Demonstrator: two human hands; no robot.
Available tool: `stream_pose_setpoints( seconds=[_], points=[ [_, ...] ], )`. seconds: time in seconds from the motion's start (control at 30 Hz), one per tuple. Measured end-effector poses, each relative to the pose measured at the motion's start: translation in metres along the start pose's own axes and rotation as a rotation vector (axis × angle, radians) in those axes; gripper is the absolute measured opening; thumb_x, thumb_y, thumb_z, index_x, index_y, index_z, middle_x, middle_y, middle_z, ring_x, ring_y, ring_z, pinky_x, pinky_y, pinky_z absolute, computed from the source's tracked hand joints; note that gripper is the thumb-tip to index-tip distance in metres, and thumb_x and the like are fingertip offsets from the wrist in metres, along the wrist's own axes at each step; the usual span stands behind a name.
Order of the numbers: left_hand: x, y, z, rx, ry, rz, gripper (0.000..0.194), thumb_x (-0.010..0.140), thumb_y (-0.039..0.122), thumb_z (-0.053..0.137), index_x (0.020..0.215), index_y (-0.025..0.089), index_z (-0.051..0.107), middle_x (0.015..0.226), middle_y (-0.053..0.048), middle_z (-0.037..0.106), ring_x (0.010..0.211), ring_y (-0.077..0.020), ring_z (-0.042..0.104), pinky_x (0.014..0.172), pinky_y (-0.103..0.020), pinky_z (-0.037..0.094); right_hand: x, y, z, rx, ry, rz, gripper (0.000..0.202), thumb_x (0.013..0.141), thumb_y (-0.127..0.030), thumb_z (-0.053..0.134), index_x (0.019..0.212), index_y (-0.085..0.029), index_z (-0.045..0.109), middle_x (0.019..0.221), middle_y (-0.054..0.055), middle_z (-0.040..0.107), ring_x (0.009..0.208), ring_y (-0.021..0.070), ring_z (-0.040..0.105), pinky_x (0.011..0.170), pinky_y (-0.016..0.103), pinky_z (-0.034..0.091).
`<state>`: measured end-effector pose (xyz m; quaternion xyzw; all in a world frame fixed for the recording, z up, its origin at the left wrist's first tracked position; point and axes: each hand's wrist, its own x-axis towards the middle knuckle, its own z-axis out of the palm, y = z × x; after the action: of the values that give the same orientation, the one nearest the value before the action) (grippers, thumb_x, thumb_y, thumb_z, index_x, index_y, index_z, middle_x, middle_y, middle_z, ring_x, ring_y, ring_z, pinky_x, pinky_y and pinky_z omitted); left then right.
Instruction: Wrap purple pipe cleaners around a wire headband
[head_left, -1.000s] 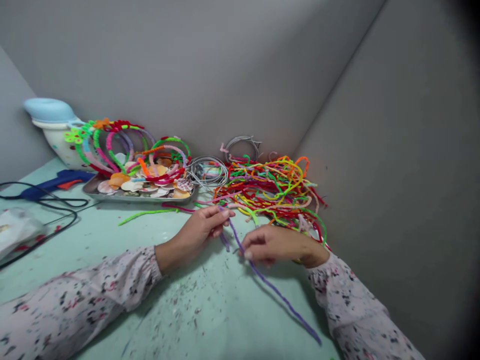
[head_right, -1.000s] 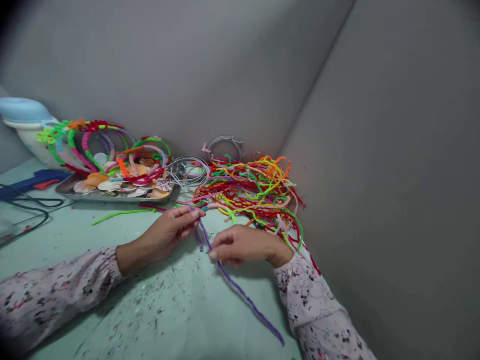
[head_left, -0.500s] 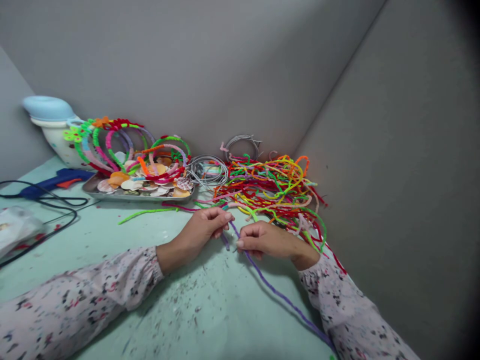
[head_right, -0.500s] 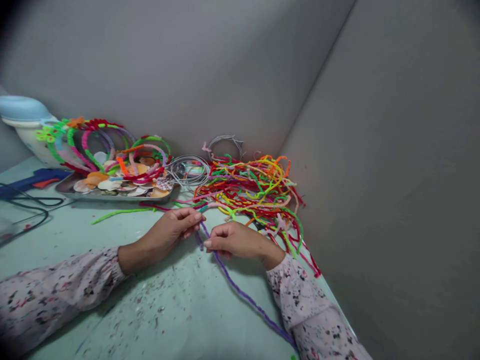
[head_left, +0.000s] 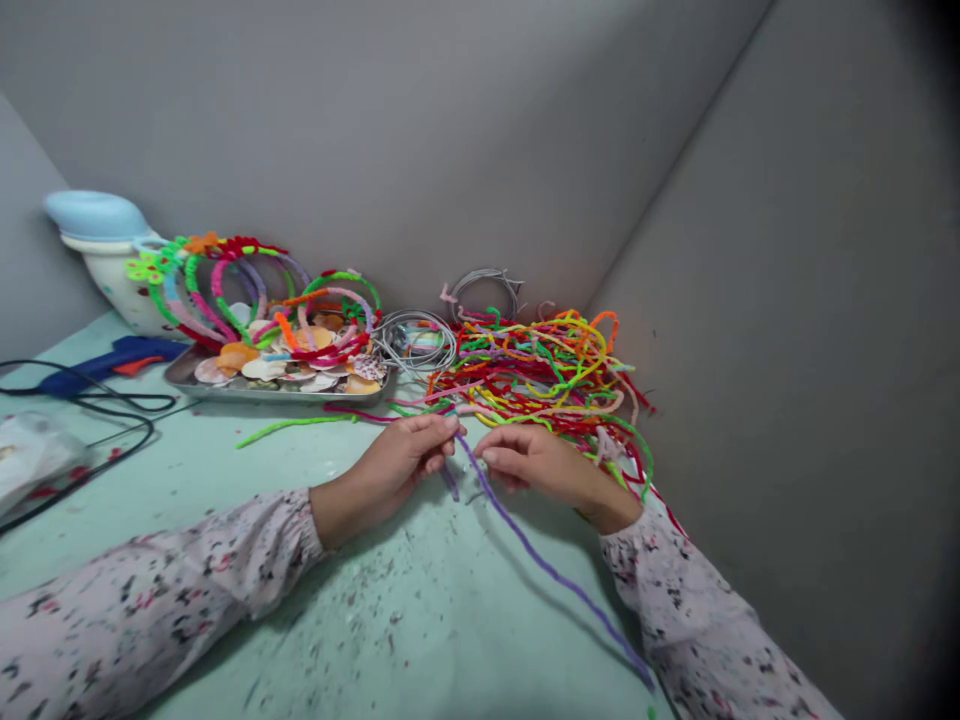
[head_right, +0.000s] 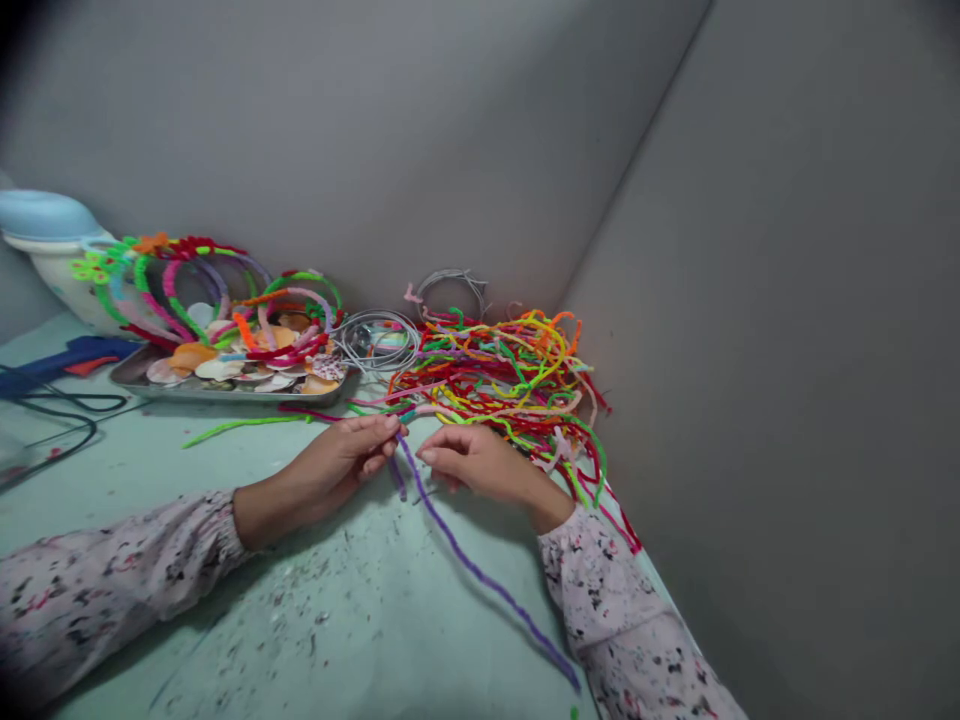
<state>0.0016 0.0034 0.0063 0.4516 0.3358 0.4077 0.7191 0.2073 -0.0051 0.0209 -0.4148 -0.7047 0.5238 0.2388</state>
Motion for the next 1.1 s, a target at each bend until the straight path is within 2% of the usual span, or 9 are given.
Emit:
stream_pose_setpoints(
  seconds=[0.13,0.23,0.37,0.5,0.6,0.67,0.83,0.97,1.1],
  points=[
    [0.0,-0.002,0.0,-0.055,0.006,-0.025,0.024,0.081,0.035,0.066,0.078,0.012,0.06,0.068,0.001,0.049,0.049,-0.0037,0.037,0.043,-0.015,0.027,0.007,0.008,0.015,-0.204,0.335,-0.29,0.029,0.079,-0.024,0.065,0.107,-0.021,0.058,0.085,0.0,0.061,0.065,0.0101,0.054,0.058,0.022,0.044],
    [0.0,-0.005,0.001,-0.03,0.008,-0.025,0.023,0.08,0.034,0.066,0.078,0.012,0.06,0.067,0.002,0.05,0.049,-0.0038,0.038,0.043,-0.015,0.027,0.009,0.009,0.025,-0.368,0.416,-0.458,0.027,0.081,-0.02,0.063,0.108,-0.023,0.06,0.088,0.002,0.062,0.071,0.0122,0.056,0.06,0.023,0.046],
    [0.001,-0.008,0.001,0.047,-0.006,-0.006,0.027,0.082,0.038,0.064,0.074,0.013,0.057,0.066,0.002,0.051,0.049,-0.0038,0.038,0.044,-0.016,0.027,0.007,0.007,0.03,-0.43,0.452,-0.633,0.016,0.086,-0.021,0.059,0.101,-0.025,0.066,0.092,0.003,0.067,0.087,0.0163,0.061,0.08,0.032,0.049],
    [0.0,-0.008,0.003,0.259,0.025,0.04,0.033,0.087,0.045,0.054,0.084,0.013,0.061,0.071,-0.001,0.056,0.05,-0.0057,0.041,0.046,-0.019,0.03,0.007,0.007,0.023,-0.214,0.643,-0.499,0.01,0.086,-0.025,0.06,0.094,-0.024,0.067,0.086,0.002,0.065,0.075,0.0144,0.061,0.068,0.028,0.05],
    [-0.002,-0.011,0.008,0.561,-0.008,0.162,0.025,0.087,0.038,0.053,0.085,0.014,0.061,0.07,0.0,0.056,0.058,-0.0098,0.049,0.054,-0.022,0.038,0.011,0.014,0.01,0.073,0.833,-0.296,0.017,0.084,-0.034,0.061,0.097,-0.023,0.062,0.068,-0.003,0.061,0.056,0.0111,0.055,0.052,0.023,0.044],
    [-0.004,-0.015,0.014,0.828,-0.048,0.245,0.017,0.085,0.032,0.055,0.089,0.017,0.062,0.076,-0.001,0.059,0.065,-0.0125,0.052,0.059,-0.024,0.04,0.014,0.023,0.0,0.239,0.902,-0.258,0.02,0.082,-0.038,0.062,0.094,-0.022,0.06,0.062,-0.005,0.06,0.051,0.0104,0.053,0.048,0.021,0.042],
    [-0.004,-0.023,0.028,1.397,-0.102,0.423,0.018,0.08,0.031,0.063,0.094,0.019,0.062,0.092,-0.004,0.06,0.078,-0.0185,0.057,0.067,-0.029,0.041,0.02,0.039,-0.007,0.389,0.902,-0.217,0.028,0.079,-0.041,0.064,0.095,-0.019,0.06,0.056,-0.005,0.059,0.047,0.0093,0.051,0.045,0.019,0.039],
    [0.001,-0.026,0.034,1.561,-0.124,0.475,0.024,0.078,0.04,0.066,0.091,0.019,0.063,0.091,-0.005,0.059,0.079,-0.0209,0.057,0.066,-0.031,0.042,0.016,0.038,0.002,0.39,0.843,-0.177,0.029,0.079,-0.042,0.065,0.097,-0.02,0.059,0.055,-0.006,0.059,0.047,0.009,0.053,0.045,0.018,0.04],
    [0.006,-0.03,0.03,1.582,-0.136,0.495,0.011,0.085,0.025,0.056,0.085,0.018,0.063,0.085,-0.005,0.059,0.077,-0.0194,0.056,0.07,-0.031,0.042,0.011,0.036,0.01,0.37,0.821,-0.153,0.028,0.078,-0.041,0.067,0.094,-0.02,0.061,0.055,-0.005,0.06,0.046,0.0085,0.052,0.046,0.018,0.041]
  ],
)
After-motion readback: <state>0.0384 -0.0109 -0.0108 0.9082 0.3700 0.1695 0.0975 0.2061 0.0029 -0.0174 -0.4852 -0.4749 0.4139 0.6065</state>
